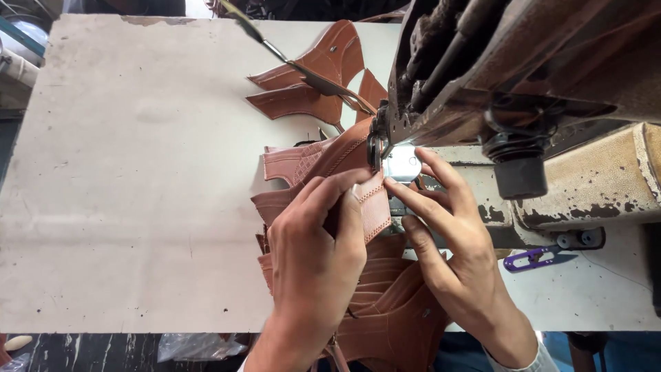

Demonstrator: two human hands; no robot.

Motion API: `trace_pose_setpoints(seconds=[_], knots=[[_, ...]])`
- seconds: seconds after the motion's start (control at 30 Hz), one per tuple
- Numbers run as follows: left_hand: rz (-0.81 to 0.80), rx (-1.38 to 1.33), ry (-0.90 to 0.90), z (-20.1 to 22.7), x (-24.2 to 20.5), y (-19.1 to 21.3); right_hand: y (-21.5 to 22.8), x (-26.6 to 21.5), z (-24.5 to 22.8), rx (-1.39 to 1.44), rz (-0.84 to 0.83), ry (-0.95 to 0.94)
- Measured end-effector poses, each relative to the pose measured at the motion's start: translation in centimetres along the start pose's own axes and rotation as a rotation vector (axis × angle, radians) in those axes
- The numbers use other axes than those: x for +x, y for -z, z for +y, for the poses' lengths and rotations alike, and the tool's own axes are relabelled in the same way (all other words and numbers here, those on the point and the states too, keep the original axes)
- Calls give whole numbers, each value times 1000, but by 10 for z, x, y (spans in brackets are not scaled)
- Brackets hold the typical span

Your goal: Stitching brown leather shoe upper components using an industrial sewing machine.

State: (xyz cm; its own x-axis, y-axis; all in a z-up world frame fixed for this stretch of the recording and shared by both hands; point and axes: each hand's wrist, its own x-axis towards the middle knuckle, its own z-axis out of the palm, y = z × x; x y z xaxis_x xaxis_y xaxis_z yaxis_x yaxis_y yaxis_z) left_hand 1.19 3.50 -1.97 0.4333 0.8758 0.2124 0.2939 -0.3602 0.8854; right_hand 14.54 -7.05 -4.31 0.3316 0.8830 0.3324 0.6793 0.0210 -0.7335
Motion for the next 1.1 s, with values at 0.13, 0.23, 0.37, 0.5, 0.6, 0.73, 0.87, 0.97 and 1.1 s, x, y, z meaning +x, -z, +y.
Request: trace_pose_setpoints(seconds=[0.13, 0.23, 0.37, 0.5, 0.6, 0.73, 0.87, 0.97, 1.1], knots=[[42, -7, -9, -7, 0, -8, -1, 0, 4, -7, -24, -28], [48, -36, -15, -8, 7, -13, 3, 2, 4, -44, -34, -26], [16, -79, -42, -8, 23, -12, 4, 3, -1, -68, -16, -29], [-7, -63, -47, -18, 35, -21, 11, 1, -7, -87, -24, -16], [-60, -42, -28, -15, 49, -24, 17, -17, 12, -107, 10, -3], [9, 113, -203, -26, 38, -25, 36, -48, 45, -203, -23, -309], [194, 236, -461, -17, 5, -36, 44, -59, 63, -450, -376, -675], [2, 112, -406, -16, -32, -43, 46, -86, 93, -473, -364, -682], [-334, 48, -255, -33, -86, -60, 50, -89, 80, -189, -209, -678]])
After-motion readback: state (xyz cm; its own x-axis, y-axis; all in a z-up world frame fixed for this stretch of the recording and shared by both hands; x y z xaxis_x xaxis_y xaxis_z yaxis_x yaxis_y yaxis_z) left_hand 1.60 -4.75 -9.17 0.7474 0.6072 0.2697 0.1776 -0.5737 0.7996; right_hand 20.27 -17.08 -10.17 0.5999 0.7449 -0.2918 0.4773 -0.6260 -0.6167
